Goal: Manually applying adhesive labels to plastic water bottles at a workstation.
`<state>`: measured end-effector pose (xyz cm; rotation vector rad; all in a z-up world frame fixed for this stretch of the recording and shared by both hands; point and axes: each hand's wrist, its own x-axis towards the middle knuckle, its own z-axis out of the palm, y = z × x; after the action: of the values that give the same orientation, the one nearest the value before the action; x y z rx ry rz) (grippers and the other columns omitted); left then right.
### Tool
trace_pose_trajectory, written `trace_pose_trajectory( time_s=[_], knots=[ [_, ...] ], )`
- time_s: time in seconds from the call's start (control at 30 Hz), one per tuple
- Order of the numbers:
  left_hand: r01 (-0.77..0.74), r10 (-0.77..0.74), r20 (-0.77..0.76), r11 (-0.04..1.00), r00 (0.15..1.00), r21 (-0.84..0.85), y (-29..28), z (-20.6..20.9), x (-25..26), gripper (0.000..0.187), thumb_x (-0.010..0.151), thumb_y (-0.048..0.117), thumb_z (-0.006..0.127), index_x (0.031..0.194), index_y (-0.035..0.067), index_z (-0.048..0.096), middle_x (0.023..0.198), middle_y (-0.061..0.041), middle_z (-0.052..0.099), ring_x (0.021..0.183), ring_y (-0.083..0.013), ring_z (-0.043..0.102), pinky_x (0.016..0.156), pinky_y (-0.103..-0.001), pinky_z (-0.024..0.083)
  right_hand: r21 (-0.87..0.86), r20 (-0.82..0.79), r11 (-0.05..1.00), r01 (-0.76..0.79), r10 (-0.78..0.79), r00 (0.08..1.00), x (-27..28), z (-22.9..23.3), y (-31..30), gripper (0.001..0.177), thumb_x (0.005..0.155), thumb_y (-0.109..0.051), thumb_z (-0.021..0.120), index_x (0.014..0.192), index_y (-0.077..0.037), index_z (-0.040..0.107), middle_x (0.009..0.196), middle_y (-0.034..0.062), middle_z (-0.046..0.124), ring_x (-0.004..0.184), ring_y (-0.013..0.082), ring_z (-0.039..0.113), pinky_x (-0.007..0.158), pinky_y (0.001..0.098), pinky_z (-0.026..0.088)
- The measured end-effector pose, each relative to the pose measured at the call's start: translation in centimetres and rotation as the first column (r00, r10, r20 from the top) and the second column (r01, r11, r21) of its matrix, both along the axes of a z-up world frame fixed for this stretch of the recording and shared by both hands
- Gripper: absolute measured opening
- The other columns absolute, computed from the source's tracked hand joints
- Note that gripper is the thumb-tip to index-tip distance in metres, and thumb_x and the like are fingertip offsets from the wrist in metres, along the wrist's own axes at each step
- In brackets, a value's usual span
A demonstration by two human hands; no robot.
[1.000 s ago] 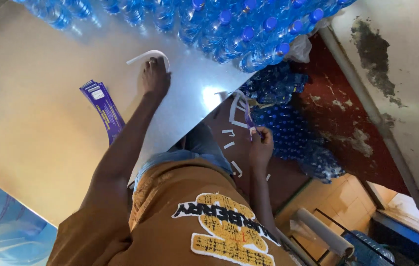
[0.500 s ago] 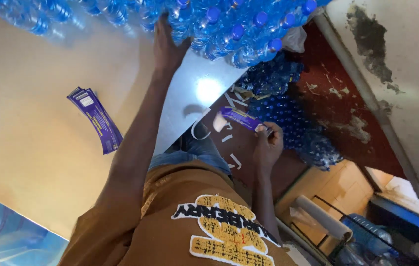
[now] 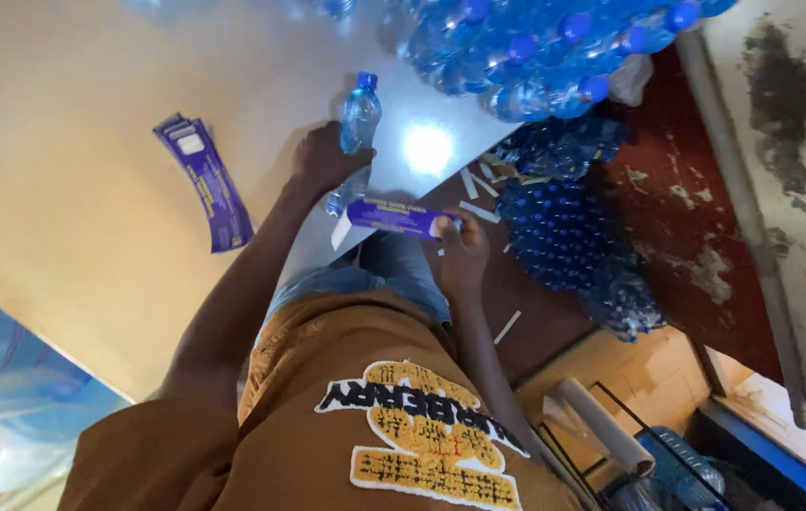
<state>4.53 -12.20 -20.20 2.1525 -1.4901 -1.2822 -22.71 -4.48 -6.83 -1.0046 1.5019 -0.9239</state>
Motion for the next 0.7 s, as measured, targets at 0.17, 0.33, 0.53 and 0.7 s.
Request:
trace_pose_trajectory(
  time_s=[0.17,0.33,0.53,0.7],
  knots=[
    [-0.266,0.24,-0.148,0.944,0.96,-0.194,6.3,1.0,-1.3,0.05,0.094,0.05,0.089,0.118,0.017,0.062,0.103,-0.017,0.074,0.108,-0.0481,0.076,0.091,-0.065,0.061,0.169,0.325,0.983,0.068,-0.121,0.938,5.4,-3.1,0.2,0.031,0.102,-0.023,0.086,0.123,-0.006,0.071,0.104,0.0018,0.071,0.095,0.009,0.07,0.092,0.03,0.058],
    [-0.275,0.262,-0.414,0.961,0.872,0.029,12.7,7.4,-1.3,0.068,0.086,0.049,0.096,0.13,0.008,0.064,0.117,-0.025,0.076,0.115,-0.054,0.072,0.098,-0.071,0.056,0.155,0.293,0.983,-0.101,0.052,0.955,4.9,-8.6,1.5,0.038,0.106,-0.033,0.086,0.128,-0.009,0.067,0.118,0.0065,0.064,0.115,0.0182,0.066,0.109,0.0471,0.054],
    [-0.675,0.62,-0.611,0.715,0.492,0.182,15.3,8.7,-2.2,0.029,0.102,0.034,0.087,0.119,0.014,0.076,0.101,-0.006,0.076,0.095,-0.0188,0.072,0.09,-0.043,0.058,0.176,0.212,0.961,-0.212,0.173,0.962,4.7,-7.7,2.7,0.038,0.11,-0.038,0.081,0.135,-0.015,0.063,0.129,0.005,0.056,0.128,0.0192,0.055,0.119,0.0533,0.044],
    [-0.833,0.72,-0.577,0.541,0.387,0.117,14.9,9.4,-3.0,0.015,0.097,0.023,0.091,0.093,0.017,0.078,0.079,0.003,0.071,0.076,-0.0086,0.069,0.078,-0.03,0.058,0.143,0.198,0.983,-0.119,0.09,0.976,5.3,-9.2,3.4,0.035,0.11,-0.031,0.082,0.134,-0.014,0.063,0.117,0.0043,0.064,0.119,0.0172,0.064,0.112,0.0514,0.05]
  ],
)
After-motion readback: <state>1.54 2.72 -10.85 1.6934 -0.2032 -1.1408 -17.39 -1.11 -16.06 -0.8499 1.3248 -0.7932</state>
